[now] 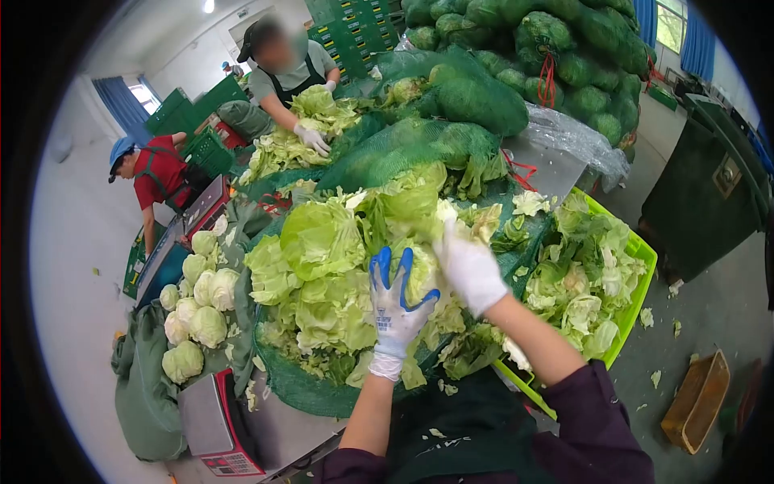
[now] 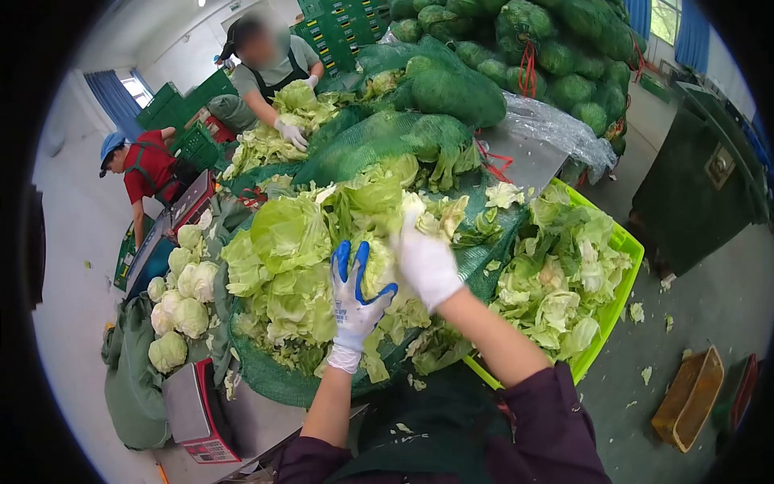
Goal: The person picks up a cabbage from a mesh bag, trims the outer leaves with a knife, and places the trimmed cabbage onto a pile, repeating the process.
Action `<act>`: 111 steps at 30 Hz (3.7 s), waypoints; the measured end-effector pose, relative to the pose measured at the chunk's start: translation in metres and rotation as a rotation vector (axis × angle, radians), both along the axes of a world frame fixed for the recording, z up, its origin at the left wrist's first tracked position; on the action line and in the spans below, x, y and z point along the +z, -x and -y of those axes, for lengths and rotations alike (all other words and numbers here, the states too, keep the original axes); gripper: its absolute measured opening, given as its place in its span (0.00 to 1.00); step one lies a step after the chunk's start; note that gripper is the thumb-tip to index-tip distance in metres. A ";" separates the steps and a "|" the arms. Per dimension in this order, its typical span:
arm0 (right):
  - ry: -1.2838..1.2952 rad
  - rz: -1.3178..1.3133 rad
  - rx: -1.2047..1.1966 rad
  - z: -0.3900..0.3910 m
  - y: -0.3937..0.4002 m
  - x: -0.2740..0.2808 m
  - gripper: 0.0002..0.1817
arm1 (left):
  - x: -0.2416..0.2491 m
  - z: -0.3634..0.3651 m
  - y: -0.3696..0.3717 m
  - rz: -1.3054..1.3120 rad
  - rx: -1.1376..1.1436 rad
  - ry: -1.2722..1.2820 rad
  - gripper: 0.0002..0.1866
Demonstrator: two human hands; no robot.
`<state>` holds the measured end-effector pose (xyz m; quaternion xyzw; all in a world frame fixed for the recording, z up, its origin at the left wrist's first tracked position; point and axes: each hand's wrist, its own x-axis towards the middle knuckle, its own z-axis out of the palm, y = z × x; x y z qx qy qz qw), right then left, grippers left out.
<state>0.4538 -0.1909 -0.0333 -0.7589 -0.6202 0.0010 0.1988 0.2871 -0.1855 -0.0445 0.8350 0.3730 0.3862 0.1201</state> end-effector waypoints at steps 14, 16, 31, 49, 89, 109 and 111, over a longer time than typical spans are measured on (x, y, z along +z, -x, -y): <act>-0.475 -0.514 -0.235 0.035 -0.047 -0.063 0.20 | 0.017 -0.038 0.014 -0.006 -0.032 0.370 0.41; -0.162 -0.433 -0.153 0.063 0.001 -0.027 0.29 | 0.024 -0.030 0.005 -0.026 -0.013 0.362 0.40; 0.135 -0.359 -0.156 -0.030 -0.052 -0.055 0.29 | -0.005 0.004 0.021 0.088 0.069 0.128 0.34; -0.090 -0.520 0.010 0.084 -0.021 -0.015 0.30 | -0.019 -0.023 0.005 0.485 -0.116 0.566 0.21; 0.102 -0.275 -0.083 0.052 -0.034 -0.013 0.28 | -0.028 -0.004 -0.038 0.293 -0.028 0.282 0.24; 0.160 -0.357 -0.150 -0.016 -0.095 -0.064 0.46 | -0.015 0.025 -0.033 0.410 -0.124 0.332 0.23; 0.173 -0.404 -0.164 -0.023 -0.103 -0.068 0.46 | -0.012 0.024 -0.033 0.452 -0.150 0.368 0.23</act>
